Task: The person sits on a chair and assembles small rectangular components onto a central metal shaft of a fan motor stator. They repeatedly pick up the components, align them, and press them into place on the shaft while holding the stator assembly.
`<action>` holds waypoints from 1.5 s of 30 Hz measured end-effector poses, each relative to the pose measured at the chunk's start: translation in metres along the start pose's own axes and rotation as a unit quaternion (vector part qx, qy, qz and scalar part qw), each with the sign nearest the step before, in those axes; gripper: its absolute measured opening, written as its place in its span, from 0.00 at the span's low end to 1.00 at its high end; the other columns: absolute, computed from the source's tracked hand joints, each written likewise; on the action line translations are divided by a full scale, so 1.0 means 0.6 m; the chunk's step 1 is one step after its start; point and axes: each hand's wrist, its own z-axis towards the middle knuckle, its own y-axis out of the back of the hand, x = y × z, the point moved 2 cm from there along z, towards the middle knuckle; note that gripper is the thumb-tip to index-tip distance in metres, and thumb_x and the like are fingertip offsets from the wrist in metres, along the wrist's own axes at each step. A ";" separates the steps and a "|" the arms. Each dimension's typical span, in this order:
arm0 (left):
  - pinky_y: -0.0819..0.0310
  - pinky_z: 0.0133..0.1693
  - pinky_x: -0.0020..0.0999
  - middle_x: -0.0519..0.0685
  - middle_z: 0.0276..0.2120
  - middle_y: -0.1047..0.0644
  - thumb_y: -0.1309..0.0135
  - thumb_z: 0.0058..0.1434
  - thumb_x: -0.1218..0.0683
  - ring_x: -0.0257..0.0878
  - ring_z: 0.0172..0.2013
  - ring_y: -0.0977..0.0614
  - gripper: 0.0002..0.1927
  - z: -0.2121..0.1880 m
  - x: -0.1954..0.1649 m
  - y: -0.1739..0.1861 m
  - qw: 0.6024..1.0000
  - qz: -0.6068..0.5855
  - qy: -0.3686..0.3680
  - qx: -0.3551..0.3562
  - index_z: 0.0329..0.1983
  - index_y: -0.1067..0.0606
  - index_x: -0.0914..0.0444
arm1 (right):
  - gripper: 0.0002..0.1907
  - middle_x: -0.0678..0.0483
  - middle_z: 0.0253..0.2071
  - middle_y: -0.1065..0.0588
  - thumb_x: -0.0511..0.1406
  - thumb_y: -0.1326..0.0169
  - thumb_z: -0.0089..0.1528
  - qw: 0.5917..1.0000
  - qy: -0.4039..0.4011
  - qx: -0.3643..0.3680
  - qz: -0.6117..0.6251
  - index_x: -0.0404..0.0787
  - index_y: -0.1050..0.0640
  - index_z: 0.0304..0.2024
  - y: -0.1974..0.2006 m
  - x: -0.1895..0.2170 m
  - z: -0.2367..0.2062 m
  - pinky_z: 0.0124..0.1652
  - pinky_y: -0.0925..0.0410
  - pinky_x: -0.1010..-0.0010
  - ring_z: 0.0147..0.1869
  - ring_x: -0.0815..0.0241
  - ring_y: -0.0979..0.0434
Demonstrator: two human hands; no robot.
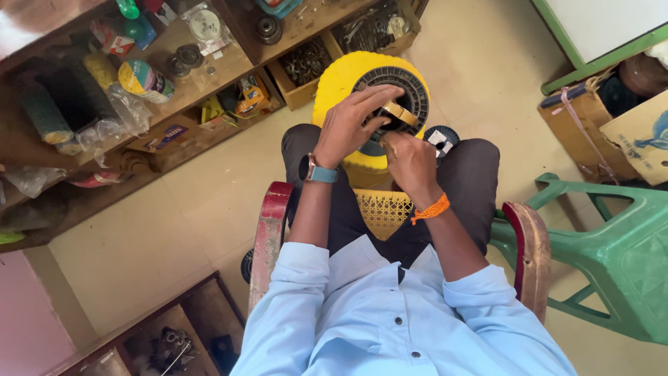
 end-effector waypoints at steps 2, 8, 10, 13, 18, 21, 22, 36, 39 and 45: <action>0.22 0.46 0.37 0.44 0.62 0.26 0.38 0.58 0.60 0.43 0.46 0.21 0.26 -0.014 0.003 -0.003 1.000 0.005 0.012 -0.010 0.62 0.22 0.56 | 0.04 0.48 0.34 0.21 0.29 0.41 0.60 1.000 0.017 0.004 -0.005 0.40 0.19 0.37 -0.002 -0.001 0.003 0.35 0.28 0.59 0.37 0.47 0.19; 0.24 0.39 0.34 0.45 0.59 0.27 0.37 0.59 0.61 0.37 0.35 0.24 0.18 -0.068 -0.008 -0.035 0.998 0.037 0.011 -0.053 0.52 0.18 0.54 | 0.02 0.49 0.32 0.21 0.32 0.40 0.62 0.995 0.072 0.065 -0.018 0.41 0.18 0.37 0.061 0.022 0.016 0.31 0.30 0.61 0.33 0.48 0.20; 0.24 0.39 0.33 0.45 0.59 0.27 0.35 0.55 0.60 0.36 0.34 0.25 0.16 -0.080 -0.011 -0.047 0.997 0.033 0.005 -0.075 0.47 0.17 0.57 | 0.04 0.50 0.30 0.22 0.35 0.38 0.61 0.993 0.072 0.095 -0.008 0.41 0.17 0.36 0.089 0.029 0.024 0.31 0.30 0.61 0.31 0.48 0.21; 0.26 0.35 0.30 0.50 0.53 0.24 0.34 0.54 0.60 0.35 0.32 0.27 0.12 -0.084 -0.014 -0.068 0.975 -0.063 0.076 -0.200 0.42 0.17 0.62 | 0.05 0.51 0.33 0.21 0.35 0.39 0.62 0.992 0.090 0.080 0.031 0.41 0.17 0.37 0.111 0.040 0.046 0.34 0.29 0.62 0.35 0.49 0.20; 0.24 0.35 0.26 0.46 0.34 0.17 0.36 0.63 0.56 0.29 0.32 0.19 0.09 -0.070 -0.010 -0.099 0.877 -0.267 0.274 -0.289 0.44 0.16 0.64 | 0.03 0.49 0.34 0.21 0.31 0.39 0.64 0.995 0.044 0.012 0.085 0.37 0.17 0.39 0.098 0.019 0.110 0.35 0.29 0.67 0.35 0.57 0.19; 0.27 0.31 0.25 0.47 0.28 0.18 0.37 0.63 0.55 0.29 0.28 0.20 0.10 -0.061 -0.007 -0.098 0.851 -0.292 0.333 -0.282 0.42 0.16 0.66 | 0.04 0.52 0.26 0.24 0.30 0.39 0.65 0.986 -0.060 0.012 0.152 0.34 0.17 0.39 0.079 -0.004 0.137 0.29 0.36 0.72 0.28 0.68 0.28; 0.28 0.31 0.25 0.47 0.26 0.18 0.37 0.63 0.54 0.29 0.27 0.20 0.11 -0.060 -0.006 -0.097 0.848 -0.290 0.347 -0.276 0.41 0.16 0.67 | 0.04 0.54 0.23 0.26 0.30 0.39 0.65 0.979 -0.103 0.021 0.175 0.33 0.17 0.39 0.075 -0.012 0.141 0.27 0.39 0.73 0.26 0.72 0.33; 0.28 0.30 0.29 0.49 0.25 0.19 0.37 0.62 0.53 0.36 0.25 0.19 0.09 -0.064 -0.015 -0.097 0.904 -0.150 0.314 -0.247 0.36 0.18 0.65 | 0.05 0.65 0.18 0.39 0.31 0.37 0.62 0.969 -0.194 0.016 0.154 0.33 0.16 0.37 0.082 -0.103 0.127 0.23 0.48 0.76 0.23 0.76 0.44; 0.27 0.31 0.30 0.49 0.28 0.19 0.36 0.62 0.55 0.36 0.26 0.18 0.07 -0.076 -0.028 -0.110 0.920 -0.118 0.285 -0.242 0.37 0.19 0.64 | 0.05 0.67 0.20 0.38 0.30 0.38 0.63 0.956 -0.208 0.001 0.205 0.33 0.16 0.39 0.111 -0.103 0.103 0.24 0.51 0.76 0.24 0.77 0.45; 0.26 0.34 0.30 0.48 0.39 0.18 0.37 0.63 0.58 0.36 0.33 0.17 0.10 -0.068 -0.053 -0.125 0.948 -0.103 0.186 -0.239 0.46 0.21 0.62 | 0.04 0.65 0.19 0.41 0.30 0.38 0.63 0.965 -0.193 0.034 0.177 0.34 0.16 0.38 0.144 -0.058 0.066 0.24 0.52 0.76 0.24 0.77 0.47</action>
